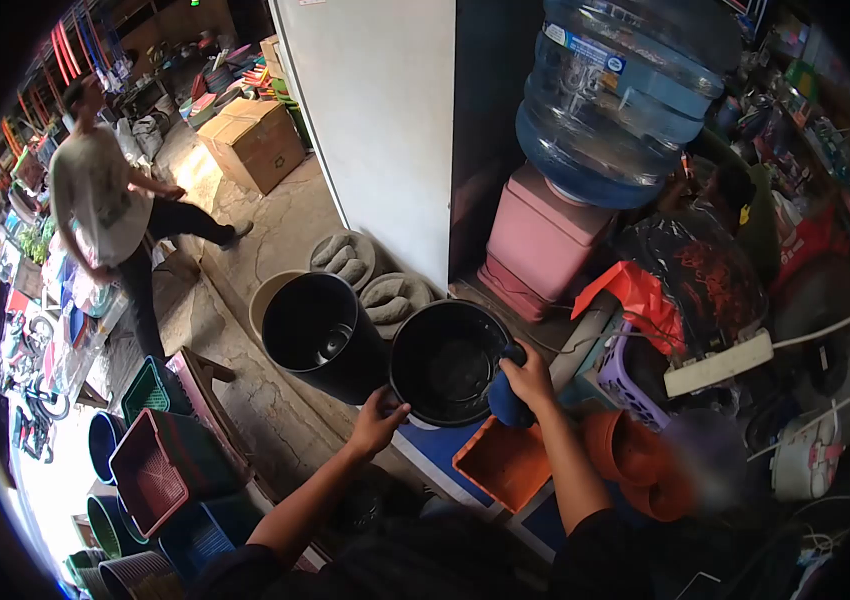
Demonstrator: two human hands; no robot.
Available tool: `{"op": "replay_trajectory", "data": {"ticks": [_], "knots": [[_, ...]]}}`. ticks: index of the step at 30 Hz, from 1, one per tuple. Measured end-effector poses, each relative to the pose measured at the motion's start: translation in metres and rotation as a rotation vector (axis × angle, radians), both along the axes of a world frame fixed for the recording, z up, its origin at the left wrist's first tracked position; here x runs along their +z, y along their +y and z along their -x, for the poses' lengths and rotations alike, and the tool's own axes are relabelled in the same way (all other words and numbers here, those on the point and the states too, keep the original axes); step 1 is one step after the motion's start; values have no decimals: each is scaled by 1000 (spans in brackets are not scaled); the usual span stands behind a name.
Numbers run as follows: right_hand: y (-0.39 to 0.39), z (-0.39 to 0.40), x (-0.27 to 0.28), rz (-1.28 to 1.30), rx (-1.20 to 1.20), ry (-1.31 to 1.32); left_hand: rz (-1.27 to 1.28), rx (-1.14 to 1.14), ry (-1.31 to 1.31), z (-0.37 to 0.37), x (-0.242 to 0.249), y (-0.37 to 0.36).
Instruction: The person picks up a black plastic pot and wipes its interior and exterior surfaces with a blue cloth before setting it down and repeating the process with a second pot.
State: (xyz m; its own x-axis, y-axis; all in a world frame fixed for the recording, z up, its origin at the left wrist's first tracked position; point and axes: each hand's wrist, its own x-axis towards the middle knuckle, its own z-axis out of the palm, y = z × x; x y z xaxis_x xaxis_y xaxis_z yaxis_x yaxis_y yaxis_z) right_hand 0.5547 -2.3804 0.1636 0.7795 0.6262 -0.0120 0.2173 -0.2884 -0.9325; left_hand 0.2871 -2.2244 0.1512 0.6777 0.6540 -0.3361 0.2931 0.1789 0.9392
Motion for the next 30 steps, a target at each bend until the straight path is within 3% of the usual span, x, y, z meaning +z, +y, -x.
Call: {"op": "replay_trajectory", "data": {"ticks": [3, 6, 9, 15, 17, 30], "knots": [[4, -16, -13, 107, -20, -51, -52, -6, 3, -31, -15, 15], [9, -21, -14, 508, 53, 0, -28, -31, 87, -50, -29, 26], [15, -28, -54, 692, 65, -53, -67, -81, 182, -58, -62, 33], [37, -26, -48, 887, 118, -37, -60, -27, 328, -72, -88, 38], [40, -23, -47, 996, 144, -88, -178, -29, 358, -73, -97, 38], [46, -22, -45, 1029, 120, -115, -21, 76, 326, -68, -103, 29]]}}
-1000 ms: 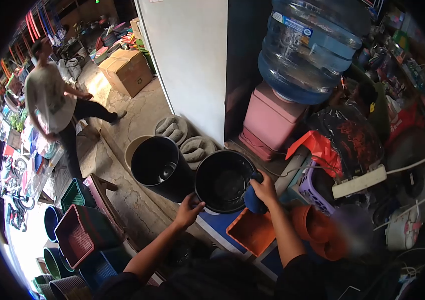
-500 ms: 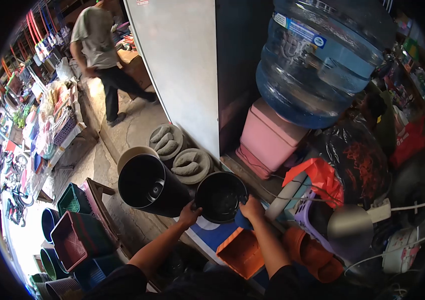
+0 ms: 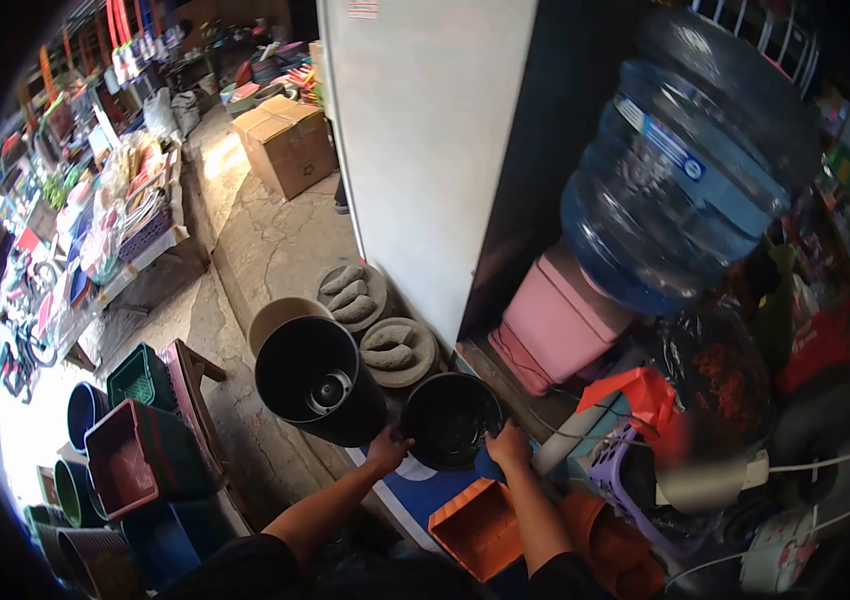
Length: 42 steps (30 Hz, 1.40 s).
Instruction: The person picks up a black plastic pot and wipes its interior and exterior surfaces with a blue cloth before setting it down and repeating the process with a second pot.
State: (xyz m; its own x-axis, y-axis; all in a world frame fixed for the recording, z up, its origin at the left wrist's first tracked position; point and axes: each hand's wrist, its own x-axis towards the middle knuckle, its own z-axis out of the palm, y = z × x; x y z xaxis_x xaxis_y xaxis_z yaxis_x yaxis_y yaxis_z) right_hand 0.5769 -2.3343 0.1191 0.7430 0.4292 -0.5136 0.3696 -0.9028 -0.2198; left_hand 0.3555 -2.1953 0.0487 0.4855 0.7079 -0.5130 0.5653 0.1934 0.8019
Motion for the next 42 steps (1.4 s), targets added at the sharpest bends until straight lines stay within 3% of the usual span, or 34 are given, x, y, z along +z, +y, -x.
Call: {"op": "replay_trajectory", "data": {"ticks": [3, 5, 8, 10, 14, 17, 20, 23, 26, 30, 32, 36, 39, 42], "knots": [[-1, 14, 3, -93, 128, -231, -151, -126, 119, 19, -20, -8], [2, 27, 26, -104, 269, -228, -89, -70, -65, 42, -22, -24], [11, 57, 44, -174, 499, -177, 28, -137, -44, 102, -42, -44], [18, 86, 49, -231, 620, -129, 171, -95, 27, 155, -28, -56], [36, 177, 36, -101, 936, 157, 80, 118, 250, 277, -92, -108], [41, 253, 18, 6, 1139, 315, 208, 400, 304, 351, -83, -136], [38, 314, -34, -24, 1254, 353, 209, 612, 332, 403, -84, -158], [43, 360, -74, 152, 1273, 363, 370, 827, 190, 429, -45, -162], [53, 384, -118, 270, 1161, 347, 194, 796, 342, 460, -161, -197], [60, 392, -192, 274, 1006, 341, 346, 883, 284, 473, -167, -191], [66, 402, -211, 307, 902, 232, 215, 928, 284, 476, -197, -195], [70, 415, -239, 252, 877, 217, 190, 949, 342, 468, -216, -192], [72, 417, -256, 195, 904, 316, 178, 902, 342, 461, -220, -189], [66, 415, -283, 179, 872, 282, 350, 980, 127, 454, -223, -181]]}}
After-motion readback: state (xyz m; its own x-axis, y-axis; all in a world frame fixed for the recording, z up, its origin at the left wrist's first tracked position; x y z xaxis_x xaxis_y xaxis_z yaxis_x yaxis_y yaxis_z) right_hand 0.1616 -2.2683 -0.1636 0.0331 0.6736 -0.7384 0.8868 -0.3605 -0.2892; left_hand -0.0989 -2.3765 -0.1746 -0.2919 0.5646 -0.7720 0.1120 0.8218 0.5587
